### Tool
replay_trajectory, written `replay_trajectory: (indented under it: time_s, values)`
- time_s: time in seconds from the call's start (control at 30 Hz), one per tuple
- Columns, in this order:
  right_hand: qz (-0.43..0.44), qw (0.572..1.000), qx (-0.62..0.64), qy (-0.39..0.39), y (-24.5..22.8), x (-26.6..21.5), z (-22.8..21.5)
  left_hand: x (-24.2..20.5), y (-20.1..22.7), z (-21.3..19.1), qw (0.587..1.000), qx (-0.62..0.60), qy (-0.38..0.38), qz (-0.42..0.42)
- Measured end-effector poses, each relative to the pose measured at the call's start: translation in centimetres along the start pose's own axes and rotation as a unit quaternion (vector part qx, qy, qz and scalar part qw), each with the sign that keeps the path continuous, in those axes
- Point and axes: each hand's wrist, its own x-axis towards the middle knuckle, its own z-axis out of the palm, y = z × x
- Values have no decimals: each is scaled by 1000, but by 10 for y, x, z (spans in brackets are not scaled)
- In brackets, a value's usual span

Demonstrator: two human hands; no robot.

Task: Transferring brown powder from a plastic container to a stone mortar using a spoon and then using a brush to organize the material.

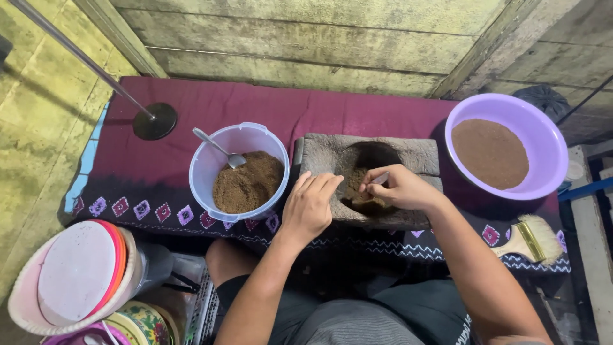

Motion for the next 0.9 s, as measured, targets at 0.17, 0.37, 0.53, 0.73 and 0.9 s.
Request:
replay_trajectory:
  time_s: [0.17,0.37,0.53,0.73,0.9]
  values:
    - [-69,983,-133,106,6,6,-12,-2,-5,7,1000,9,5,0]
    - [-203,846,-445,212,60,-8,-7,-2,-5,8,1000,3,8,5]
    - [-178,829,-492,198,52,-28,7,-3,-5,9,1000,9,15,3]
    - [-181,885,-370,214,8,-55,6,-2,-5,7,1000,3,17,12]
    - [-204,868,-380,245,37,-57,11,-1,-2,5,1000,-5,20,4]
